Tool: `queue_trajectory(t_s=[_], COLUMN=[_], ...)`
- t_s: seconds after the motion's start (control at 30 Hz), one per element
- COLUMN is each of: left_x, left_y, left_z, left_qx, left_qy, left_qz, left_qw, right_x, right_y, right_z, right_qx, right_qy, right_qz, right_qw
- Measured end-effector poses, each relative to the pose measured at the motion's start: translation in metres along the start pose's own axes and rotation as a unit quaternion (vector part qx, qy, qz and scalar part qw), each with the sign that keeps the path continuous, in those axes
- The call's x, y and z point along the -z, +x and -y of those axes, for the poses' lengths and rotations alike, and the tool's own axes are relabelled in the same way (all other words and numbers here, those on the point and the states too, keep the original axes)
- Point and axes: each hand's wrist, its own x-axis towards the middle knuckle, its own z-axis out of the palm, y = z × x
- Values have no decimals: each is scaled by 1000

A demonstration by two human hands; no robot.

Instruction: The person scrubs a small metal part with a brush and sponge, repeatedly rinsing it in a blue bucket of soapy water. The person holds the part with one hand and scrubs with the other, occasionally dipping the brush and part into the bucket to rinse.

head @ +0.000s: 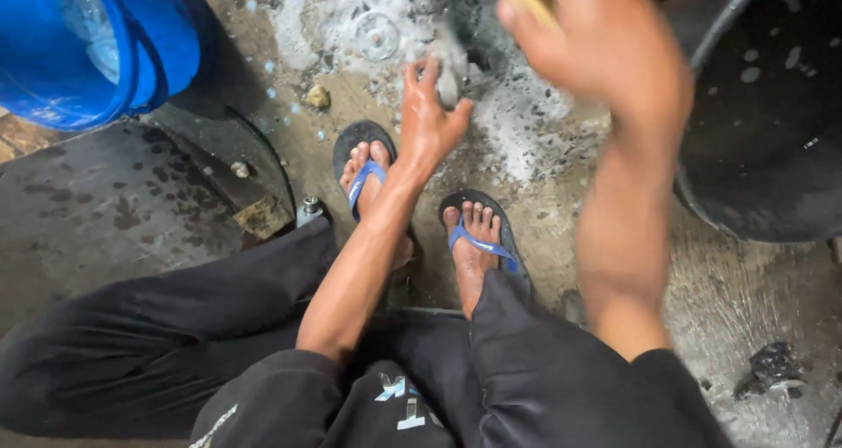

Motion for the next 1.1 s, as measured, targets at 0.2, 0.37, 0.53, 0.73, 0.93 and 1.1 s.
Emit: queue_trajectory(t_s=[0.2,0.37,0.53,0.73,0.93,1.1], left_x=[13,2,-31,-54,-56,-51], left_y=[5,18,20,16,20,22], left_z=[-28,5,-2,-1,6,5], left_qx=[180,-162,-123,-124,-129,-145], left_qy=[4,50,-120,-135,-148,-125], left_qz=[55,-97,-156,-267,-271,-276], left_qw=[982,981,973,946,942,942], right_x=[-75,-223,-227,-240,-260,-244], right_y=[-97,-122,-100,-61,-92,-56], right_z=[44,49,84,56,78,60], right_qx=[-242,-342,-265,-196,-235,-266], right_qy=[397,423,393,372,342,351], right_qz=[-135,-256,-283,-313,-321,-313], right_qw=[875,799,834,852,852,841])
